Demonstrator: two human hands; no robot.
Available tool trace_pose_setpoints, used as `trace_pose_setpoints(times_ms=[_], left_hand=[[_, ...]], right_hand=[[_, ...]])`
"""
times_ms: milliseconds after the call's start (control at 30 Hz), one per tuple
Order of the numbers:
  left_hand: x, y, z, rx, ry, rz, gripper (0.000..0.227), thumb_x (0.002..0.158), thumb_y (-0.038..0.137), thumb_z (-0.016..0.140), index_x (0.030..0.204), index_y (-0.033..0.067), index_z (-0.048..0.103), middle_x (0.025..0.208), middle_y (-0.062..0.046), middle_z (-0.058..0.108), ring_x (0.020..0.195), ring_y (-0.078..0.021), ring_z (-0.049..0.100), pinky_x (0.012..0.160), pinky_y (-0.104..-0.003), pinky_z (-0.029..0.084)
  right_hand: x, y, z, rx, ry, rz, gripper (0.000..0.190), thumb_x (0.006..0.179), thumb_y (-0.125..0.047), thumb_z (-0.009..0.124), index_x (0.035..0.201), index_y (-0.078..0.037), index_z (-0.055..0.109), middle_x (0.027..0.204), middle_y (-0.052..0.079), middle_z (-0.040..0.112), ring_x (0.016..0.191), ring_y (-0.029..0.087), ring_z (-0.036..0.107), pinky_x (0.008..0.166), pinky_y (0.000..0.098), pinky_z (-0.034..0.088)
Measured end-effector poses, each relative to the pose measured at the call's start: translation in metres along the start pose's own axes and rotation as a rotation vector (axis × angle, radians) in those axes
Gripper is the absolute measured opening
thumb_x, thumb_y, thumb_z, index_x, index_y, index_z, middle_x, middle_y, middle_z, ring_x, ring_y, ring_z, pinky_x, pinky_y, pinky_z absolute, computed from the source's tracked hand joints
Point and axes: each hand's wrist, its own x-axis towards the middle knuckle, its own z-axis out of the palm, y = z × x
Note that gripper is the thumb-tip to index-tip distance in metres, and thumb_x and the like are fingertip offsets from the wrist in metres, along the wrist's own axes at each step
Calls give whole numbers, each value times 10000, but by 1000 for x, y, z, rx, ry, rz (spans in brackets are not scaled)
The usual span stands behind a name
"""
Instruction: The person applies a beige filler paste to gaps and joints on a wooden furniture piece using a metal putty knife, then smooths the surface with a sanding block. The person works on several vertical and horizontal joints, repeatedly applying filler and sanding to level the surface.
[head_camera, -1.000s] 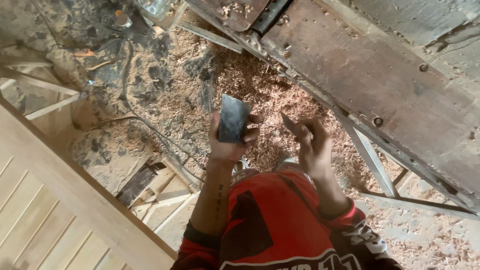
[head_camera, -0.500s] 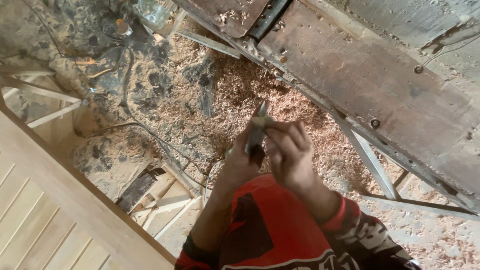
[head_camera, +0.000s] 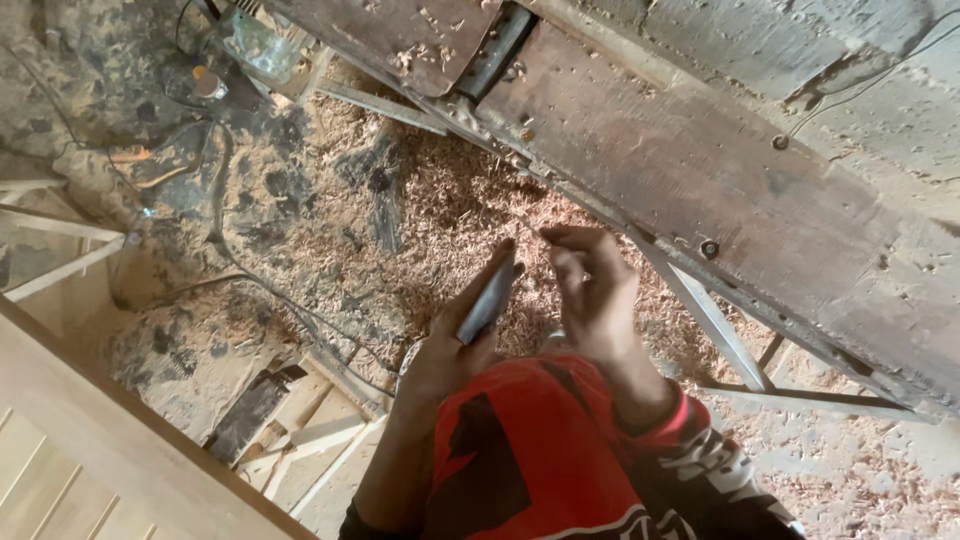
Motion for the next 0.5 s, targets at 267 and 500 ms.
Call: trace_pose_setpoints(times_ms=[267,500], left_hand=[[13,0,12,-576,33,-57,757,841,143,789,1495,34,424,1354,-125,510,1176,-222,503,1041,-404,449],[22,13,20,-147,-17,39,898,772,527,876,1423,41,492,1221,-89,541,1086,-212,571,943,-365,495]], right_hand=[[10,20,-16,793,156,503,204,1108,-122,648,1124,39,525,889,89,623,674,143,573,598,318,511],[-4,45,4,986,50,882,410,1031,-173,566,1236,181,541,870,141,673,721,189,683,661,323,591]])
